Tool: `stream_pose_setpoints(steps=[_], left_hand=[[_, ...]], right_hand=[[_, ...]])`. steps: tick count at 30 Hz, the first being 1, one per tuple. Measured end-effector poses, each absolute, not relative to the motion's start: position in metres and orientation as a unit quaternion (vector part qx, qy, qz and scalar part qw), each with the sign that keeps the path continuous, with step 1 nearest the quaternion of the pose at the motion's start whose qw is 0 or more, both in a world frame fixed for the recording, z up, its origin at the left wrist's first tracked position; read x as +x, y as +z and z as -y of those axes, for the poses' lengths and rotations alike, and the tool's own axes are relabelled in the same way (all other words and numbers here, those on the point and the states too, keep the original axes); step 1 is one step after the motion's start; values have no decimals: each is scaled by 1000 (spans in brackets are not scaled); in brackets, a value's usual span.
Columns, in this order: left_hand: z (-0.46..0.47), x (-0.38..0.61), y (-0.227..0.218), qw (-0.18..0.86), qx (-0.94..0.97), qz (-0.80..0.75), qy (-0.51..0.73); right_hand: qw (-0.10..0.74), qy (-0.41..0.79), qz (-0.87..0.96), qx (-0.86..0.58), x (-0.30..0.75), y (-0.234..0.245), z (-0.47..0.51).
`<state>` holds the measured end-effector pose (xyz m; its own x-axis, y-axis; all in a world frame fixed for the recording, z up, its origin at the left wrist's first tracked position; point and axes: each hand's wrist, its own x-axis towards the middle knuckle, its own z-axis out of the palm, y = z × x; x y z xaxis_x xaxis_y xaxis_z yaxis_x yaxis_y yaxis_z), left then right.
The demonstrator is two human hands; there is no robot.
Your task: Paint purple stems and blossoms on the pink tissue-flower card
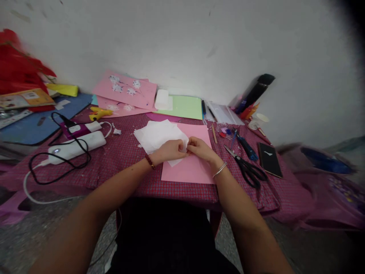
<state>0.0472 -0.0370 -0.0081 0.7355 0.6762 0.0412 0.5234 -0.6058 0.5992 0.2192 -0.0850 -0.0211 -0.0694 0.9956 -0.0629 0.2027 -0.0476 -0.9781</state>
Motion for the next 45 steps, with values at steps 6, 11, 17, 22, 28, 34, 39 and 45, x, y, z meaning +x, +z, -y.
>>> stream_pose_setpoints(steps=[6, 11, 17, 22, 28, 34, 39, 45], left_hand=[[27, 48, -18, 302, 878, -335, 158], [20, 45, -21, 350, 863, -324, 166], [21, 42, -18, 415, 842, -296, 176], [27, 38, -6, 488, 800, -313, 156], [30, 39, -3, 488, 789, -340, 158], [28, 42, -10, 483, 788, -340, 172], [32, 44, -9, 471, 793, -334, 196], [33, 43, -7, 479, 789, -329, 200]], right_hand=[[404, 491, 542, -549, 219, -20, 86], [397, 496, 560, -532, 220, -20, 87], [390, 493, 575, -524, 220, -20, 87], [389, 484, 585, -521, 219, -20, 87], [388, 487, 592, -512, 218, -20, 88], [383, 486, 589, -520, 218, -24, 87], [381, 465, 602, -525, 219, -27, 86], [381, 476, 606, -511, 219, -23, 87]])
